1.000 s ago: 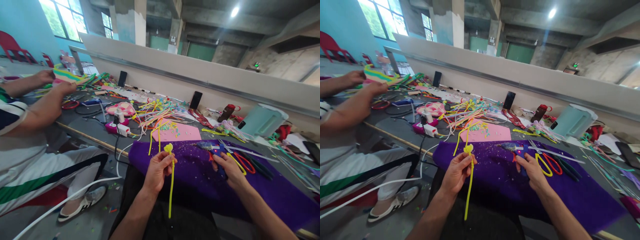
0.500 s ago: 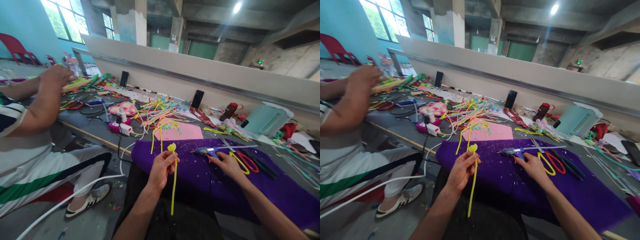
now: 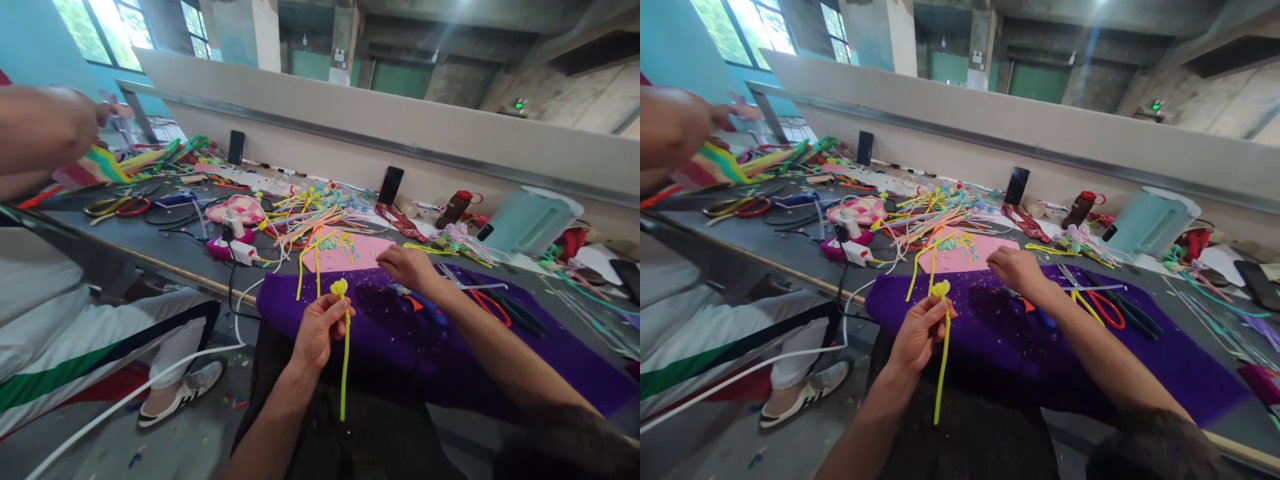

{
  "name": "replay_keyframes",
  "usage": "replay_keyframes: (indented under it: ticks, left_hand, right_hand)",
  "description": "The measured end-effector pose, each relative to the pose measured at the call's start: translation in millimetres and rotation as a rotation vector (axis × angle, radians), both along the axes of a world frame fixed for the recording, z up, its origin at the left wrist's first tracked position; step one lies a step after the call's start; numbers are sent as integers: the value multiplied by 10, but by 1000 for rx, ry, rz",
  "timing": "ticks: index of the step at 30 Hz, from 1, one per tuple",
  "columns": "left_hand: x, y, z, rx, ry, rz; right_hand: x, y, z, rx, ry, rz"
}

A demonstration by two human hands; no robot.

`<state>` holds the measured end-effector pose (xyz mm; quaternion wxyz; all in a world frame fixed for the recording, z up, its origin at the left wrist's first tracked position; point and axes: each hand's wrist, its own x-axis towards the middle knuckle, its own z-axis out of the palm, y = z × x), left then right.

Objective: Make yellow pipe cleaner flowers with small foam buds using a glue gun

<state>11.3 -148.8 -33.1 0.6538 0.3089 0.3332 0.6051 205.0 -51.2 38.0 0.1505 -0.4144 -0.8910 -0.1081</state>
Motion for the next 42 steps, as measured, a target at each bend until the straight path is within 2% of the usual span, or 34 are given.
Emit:
replay_keyframes:
  ticks: [3,5,8,11,16,24,32,36,42]
  left_hand:
    - [-37,7,-4,-36,-26,2]
    - [-67,13,-6,-57,-48,-12]
    - [-98,26,-3,-58,-69,-31]
    - [-108,39,5,-29,-78,-31]
    - [-97,50,21,-6,-64,-28]
    - [-42,57,49,-37,-42,-15]
    - [-81,55,29,-50,-60,-29]
    - [-90,51,28,-41,-68,-37]
    - [-94,59,46,-62,-88,-54]
  right_hand:
    - [-257,397,-34,-67,-138,100]
    - [-372,570,-89,-59,-258,109]
    - [-467,695,-169,-74,-462,138]
    - [-514,729,-237,-90,-553,149]
    - [-507,750,-271,-88,-522,127]
    - [-419,850,-116,-62,-396,39]
    - [-555,822,-231,-135,-482,156]
    - [-589,824,-243,-125,-458,159]
    - [-615,709,-95,-46,-273,56]
